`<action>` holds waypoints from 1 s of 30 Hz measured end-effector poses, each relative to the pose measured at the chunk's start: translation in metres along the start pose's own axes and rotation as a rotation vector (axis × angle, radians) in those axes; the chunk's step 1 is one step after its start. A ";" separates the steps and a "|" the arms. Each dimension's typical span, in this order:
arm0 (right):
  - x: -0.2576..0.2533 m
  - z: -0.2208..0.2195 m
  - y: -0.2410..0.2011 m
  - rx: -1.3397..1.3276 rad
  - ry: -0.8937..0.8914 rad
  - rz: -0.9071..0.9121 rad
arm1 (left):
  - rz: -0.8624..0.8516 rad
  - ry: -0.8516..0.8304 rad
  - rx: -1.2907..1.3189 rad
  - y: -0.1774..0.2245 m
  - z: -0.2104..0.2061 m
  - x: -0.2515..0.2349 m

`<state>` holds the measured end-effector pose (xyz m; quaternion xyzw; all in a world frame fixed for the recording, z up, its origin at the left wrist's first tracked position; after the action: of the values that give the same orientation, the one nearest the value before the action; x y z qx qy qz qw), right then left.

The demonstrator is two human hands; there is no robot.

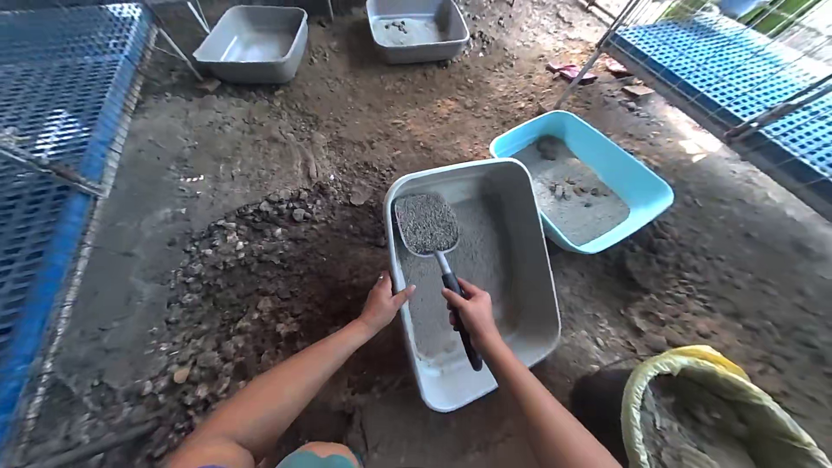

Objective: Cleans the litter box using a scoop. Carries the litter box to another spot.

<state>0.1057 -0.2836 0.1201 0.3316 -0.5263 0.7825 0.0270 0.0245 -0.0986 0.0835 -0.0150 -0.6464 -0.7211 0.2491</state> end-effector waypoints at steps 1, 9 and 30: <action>-0.003 0.007 -0.001 0.032 0.016 0.026 | 0.014 -0.005 0.037 -0.006 0.004 -0.007; 0.033 0.066 0.025 0.274 0.089 0.027 | 0.208 0.037 0.224 -0.059 0.025 -0.056; 0.064 0.079 0.057 0.086 0.145 -0.103 | 0.684 -0.011 0.520 -0.119 -0.052 0.047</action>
<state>0.0720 -0.3958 0.1271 0.3017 -0.4711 0.8239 0.0908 -0.0464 -0.1590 -0.0193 -0.1692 -0.7656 -0.4100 0.4659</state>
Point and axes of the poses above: each hand's wrist, its own x-axis away from the middle knuckle, its own z-axis out of the back of the hand, y = z × x, the point moved 5 cm from there along -x, towards the middle knuckle, and after that the axes turned 9 degrees about x, right-handed, at the moved point
